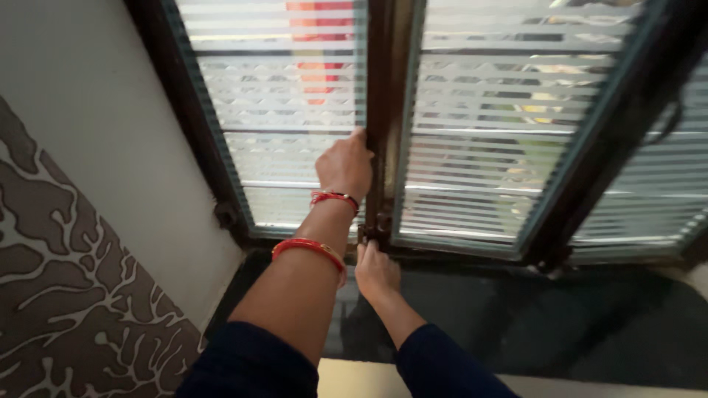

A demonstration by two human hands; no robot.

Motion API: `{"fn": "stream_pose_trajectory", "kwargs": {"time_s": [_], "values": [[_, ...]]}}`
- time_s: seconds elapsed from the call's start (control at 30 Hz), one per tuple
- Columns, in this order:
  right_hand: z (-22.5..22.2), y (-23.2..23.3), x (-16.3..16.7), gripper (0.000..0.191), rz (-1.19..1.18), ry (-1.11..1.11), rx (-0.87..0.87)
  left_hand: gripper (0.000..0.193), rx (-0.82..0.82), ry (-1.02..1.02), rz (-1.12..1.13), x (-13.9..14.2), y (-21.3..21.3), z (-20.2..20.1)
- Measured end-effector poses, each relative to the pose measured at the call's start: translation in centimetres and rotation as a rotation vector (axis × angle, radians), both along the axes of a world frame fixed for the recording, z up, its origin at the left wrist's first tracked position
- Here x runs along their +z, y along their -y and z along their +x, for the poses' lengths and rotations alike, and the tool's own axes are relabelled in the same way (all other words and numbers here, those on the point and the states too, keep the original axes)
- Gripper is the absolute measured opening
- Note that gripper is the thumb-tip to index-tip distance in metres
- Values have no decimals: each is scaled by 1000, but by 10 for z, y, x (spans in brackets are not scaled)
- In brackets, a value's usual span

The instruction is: The person unlatches and opens a wooden door, then pulls a curtain aside and opens the latches and panes of a multi-pane window. They walk through a hallway into a bedroom, open another window's panes, adjust the curtain, then close a wardrobe door and slide a bolt latch on a double door.

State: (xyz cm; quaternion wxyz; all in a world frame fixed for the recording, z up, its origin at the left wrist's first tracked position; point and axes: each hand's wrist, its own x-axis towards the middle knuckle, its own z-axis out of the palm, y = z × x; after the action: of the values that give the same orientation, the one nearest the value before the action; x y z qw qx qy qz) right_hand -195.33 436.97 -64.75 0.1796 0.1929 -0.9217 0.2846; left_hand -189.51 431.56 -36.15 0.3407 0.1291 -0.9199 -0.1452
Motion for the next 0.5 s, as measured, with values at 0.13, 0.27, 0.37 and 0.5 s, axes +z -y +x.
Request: {"fn": "stream_pose_trajectory", "kwargs": {"time_s": [0.13,0.27,0.37,0.5], "values": [[13,-30,-8,34,-334,330,136,21,16,31,28,13,-12,14],[22,-69,-9,36,-683,719,379,23,52,46,92,21,-21,29],[26,-96,-7,36,-803,872,452,27,48,11,170,23,-26,37],[33,-122,-7,33,-819,864,485,51,-1,103,368,18,-37,43]]}}
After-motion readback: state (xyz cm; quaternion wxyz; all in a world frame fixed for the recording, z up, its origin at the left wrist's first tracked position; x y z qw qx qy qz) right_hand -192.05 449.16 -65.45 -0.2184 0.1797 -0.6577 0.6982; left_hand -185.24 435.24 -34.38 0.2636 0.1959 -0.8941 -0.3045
